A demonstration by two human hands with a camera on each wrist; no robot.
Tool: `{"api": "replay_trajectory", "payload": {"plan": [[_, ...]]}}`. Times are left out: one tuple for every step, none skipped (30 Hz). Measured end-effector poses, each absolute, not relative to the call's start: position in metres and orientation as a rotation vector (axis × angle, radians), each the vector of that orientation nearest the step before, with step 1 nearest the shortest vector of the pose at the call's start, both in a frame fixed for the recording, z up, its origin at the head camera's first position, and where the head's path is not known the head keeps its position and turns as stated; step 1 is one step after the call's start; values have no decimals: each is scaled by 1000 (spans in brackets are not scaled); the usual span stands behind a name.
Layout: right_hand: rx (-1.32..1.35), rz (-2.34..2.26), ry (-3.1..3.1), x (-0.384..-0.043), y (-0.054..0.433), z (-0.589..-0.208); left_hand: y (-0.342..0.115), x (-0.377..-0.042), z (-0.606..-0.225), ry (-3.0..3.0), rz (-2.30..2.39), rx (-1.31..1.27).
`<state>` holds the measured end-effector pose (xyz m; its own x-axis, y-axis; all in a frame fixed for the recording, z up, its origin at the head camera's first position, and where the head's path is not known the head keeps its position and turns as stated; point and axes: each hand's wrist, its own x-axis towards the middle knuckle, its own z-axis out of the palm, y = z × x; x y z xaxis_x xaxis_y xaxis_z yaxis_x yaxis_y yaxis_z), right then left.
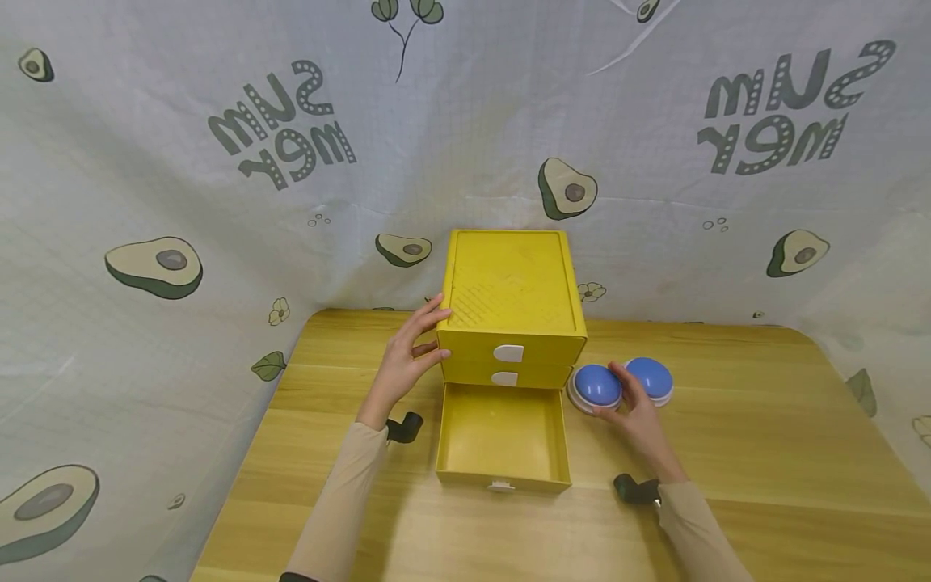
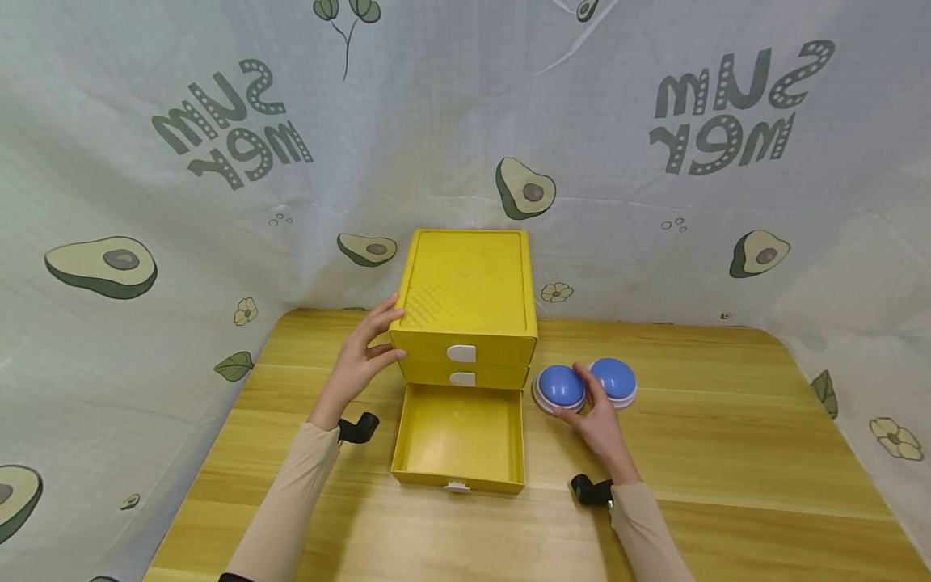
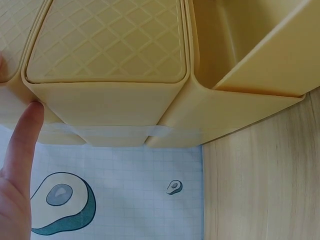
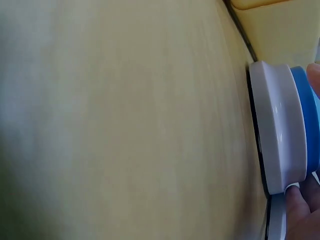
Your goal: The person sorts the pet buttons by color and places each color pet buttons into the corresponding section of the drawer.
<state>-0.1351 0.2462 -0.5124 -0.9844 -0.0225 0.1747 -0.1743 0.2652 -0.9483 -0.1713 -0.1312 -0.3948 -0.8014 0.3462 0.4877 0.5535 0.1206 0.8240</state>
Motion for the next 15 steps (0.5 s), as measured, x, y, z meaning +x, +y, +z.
{"api": "replay_trajectory", "payload": {"plan": [[191,1826,-2395,-136,247,-513,-131,-171,-395,-2213,-1759,-903],[199,1825,-2397,-137,247,-514,-131,-171,-395,-2212,-1762,-903],[203,1812,-2409,-137,247,-514,-131,-171,-395,-2211,-1765,-904],[205,1797,-2422,-138,248,-513,-131,-171,-395,-2209,-1768,-905],[204,1779,-2443,-139,248,-513,-131,-171,-395,-2209,-1770,-907],[201,1746,-2471,-140,249,-513,-131,-171,-395,-2207,-1771,-909],[194,1713,-2504,-140,249,-512,-130,-171,-395,-2205,-1773,-909],[184,1671,-2540,-141,250,-511,-130,-171,-395,-2204,-1772,-909],[177,1631,-2573,-141,250,-511,-130,-171,-395,-2202,-1773,-910],[172,1589,-2604,-142,251,-510,-130,-171,-395,-2200,-1773,-911],[172,1555,-2631,-142,251,-510,-130,-171,-395,-2198,-1773,-911],[172,1524,-2654,-143,251,-509,-130,-171,-395,-2196,-1774,-911],[175,1506,-2672,-143,252,-509,-130,-171,-395,-2196,-1774,-911],[177,1492,-2684,-143,252,-508,-130,-171,-395,-2197,-1774,-912],[182,1491,-2690,-143,252,-508,-130,-171,-395,-2197,-1777,-913]]}}
